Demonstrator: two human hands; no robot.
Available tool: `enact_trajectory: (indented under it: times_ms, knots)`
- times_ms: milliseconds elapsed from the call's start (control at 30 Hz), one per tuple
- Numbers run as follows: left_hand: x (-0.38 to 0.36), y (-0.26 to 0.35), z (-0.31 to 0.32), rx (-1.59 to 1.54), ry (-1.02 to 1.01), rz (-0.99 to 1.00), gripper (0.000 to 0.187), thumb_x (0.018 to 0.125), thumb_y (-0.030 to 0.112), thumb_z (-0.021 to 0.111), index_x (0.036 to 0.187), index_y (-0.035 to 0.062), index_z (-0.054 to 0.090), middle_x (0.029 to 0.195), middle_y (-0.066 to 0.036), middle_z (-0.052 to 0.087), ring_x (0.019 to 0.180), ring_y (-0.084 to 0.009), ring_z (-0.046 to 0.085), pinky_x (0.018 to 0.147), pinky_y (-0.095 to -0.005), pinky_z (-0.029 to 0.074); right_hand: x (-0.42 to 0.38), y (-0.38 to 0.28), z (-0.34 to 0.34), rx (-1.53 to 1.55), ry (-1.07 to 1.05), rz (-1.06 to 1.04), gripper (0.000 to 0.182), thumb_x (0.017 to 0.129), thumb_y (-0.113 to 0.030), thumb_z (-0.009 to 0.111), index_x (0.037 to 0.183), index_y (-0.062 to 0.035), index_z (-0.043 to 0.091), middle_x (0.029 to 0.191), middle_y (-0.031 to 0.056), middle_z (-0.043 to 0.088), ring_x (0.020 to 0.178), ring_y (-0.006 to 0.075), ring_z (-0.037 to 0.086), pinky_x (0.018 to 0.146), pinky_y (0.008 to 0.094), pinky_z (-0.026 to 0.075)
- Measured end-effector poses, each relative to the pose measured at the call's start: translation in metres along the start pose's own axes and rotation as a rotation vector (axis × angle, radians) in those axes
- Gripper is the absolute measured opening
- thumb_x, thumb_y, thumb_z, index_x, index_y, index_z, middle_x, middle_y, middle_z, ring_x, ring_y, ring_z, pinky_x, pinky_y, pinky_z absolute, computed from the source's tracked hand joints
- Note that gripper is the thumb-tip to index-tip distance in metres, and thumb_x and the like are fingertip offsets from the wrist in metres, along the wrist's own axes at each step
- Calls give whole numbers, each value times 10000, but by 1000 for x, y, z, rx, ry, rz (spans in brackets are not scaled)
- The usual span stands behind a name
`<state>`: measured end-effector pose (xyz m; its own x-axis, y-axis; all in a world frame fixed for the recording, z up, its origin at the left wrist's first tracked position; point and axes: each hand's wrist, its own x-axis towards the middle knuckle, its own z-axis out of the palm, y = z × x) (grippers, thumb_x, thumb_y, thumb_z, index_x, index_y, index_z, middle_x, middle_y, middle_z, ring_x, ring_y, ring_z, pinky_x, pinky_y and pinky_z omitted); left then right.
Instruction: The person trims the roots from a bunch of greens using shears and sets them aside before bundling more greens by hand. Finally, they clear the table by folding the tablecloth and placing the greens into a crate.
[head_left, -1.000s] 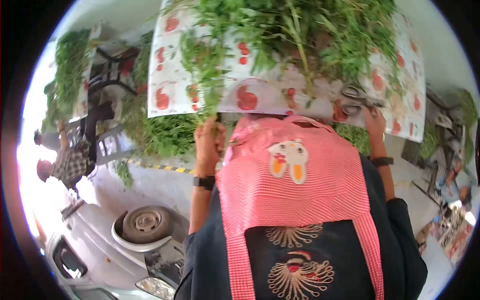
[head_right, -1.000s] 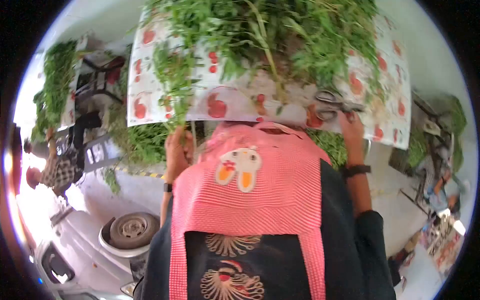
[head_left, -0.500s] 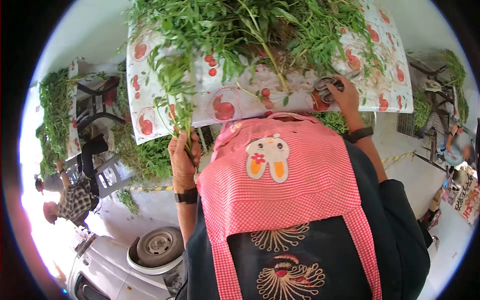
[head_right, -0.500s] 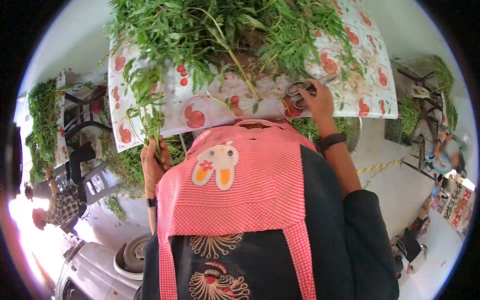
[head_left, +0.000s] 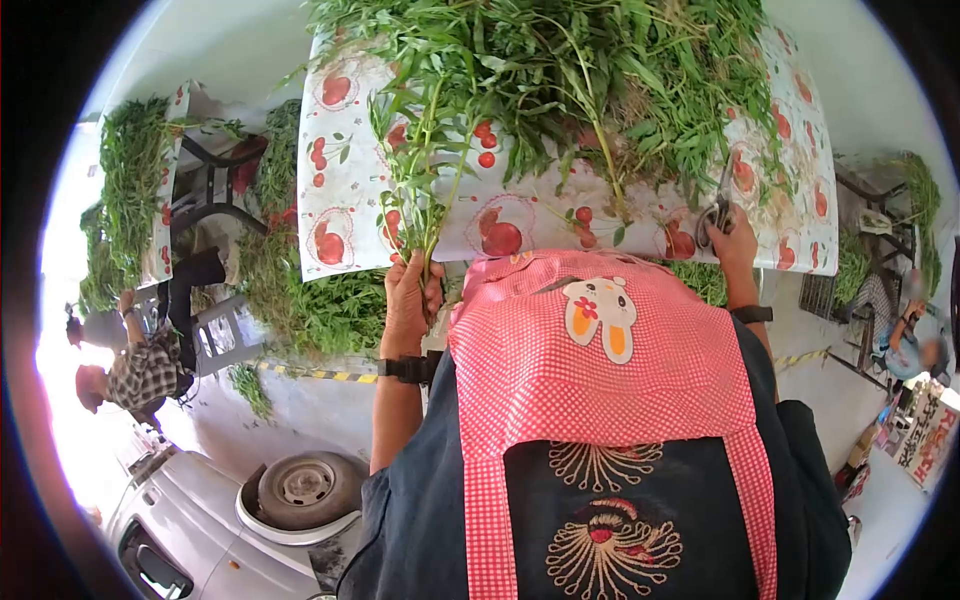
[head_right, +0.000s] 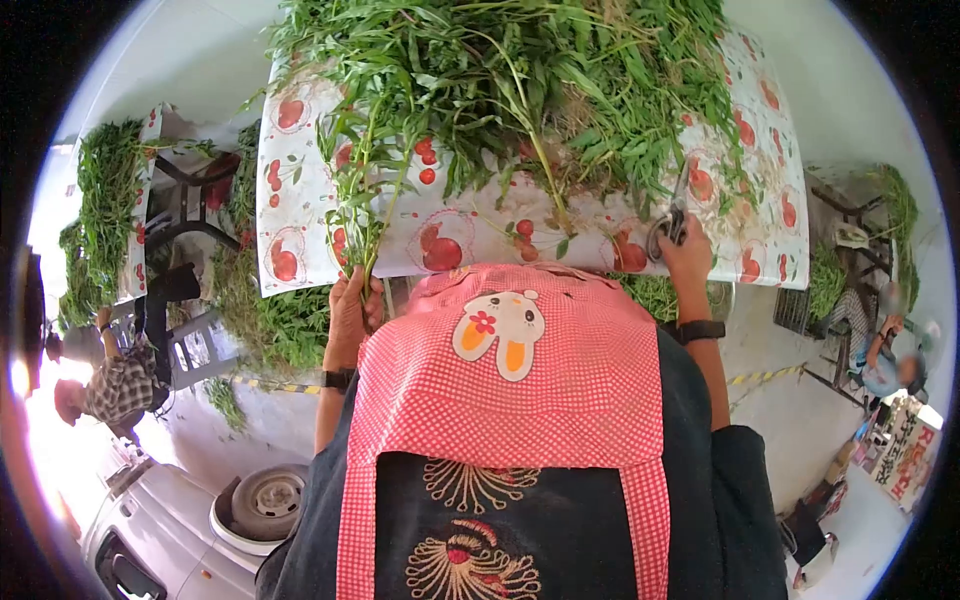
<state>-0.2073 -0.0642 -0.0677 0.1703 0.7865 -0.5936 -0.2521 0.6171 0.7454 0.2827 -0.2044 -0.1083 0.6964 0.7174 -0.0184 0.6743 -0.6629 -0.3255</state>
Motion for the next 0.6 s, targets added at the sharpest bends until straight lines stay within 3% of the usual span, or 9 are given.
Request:
enact_trajectory:
  times_ms: [67,133,367,533,567,600]
  knots:
    - [2,2,-8,18,-76,-48,298,928,298,528,786,38,547,540,-9,479,363,-69,382,312,-201,316,-1,-5,-5,-13,22,-13,630,624,-332,724,1179,-105,531,899,148,650,853,337,616,737,425,485]
    - [4,3,-10,4,-80,-11,260,922,283,543,829,41,545,565,-14,492,390,-66,405,314,-199,320,-1,-22,-17,-93,-127,114,634,596,-264,711,1177,-86,529,907,157,650,855,341,616,747,426,485]
    - [6,18,-17,-34,-8,-3,150,884,180,603,908,49,534,666,-34,551,436,-59,451,312,-192,328,3,-3,-15,-32,-38,7,739,566,-208,694,1263,-81,484,827,144,650,763,307,634,688,406,492]
    - [5,29,-19,-20,-5,-28,145,876,160,610,922,43,538,683,-42,569,434,-53,447,307,-179,313,3,12,-18,194,-169,115,664,556,-177,707,1182,-16,556,719,42,595,631,162,567,603,307,468]
    - [4,31,-20,-21,-31,-32,147,874,157,611,921,38,538,685,-44,571,432,-52,445,304,-178,309,3,24,-16,239,-165,63,552,625,-115,695,1149,12,579,763,15,585,624,134,544,566,284,456]
    - [4,32,-21,-23,-58,-37,149,873,154,612,919,33,537,688,-46,574,429,-51,443,302,-177,306,-1,23,-21,231,-163,53,552,625,-115,695,1149,12,579,763,15,585,624,134,544,566,284,456]
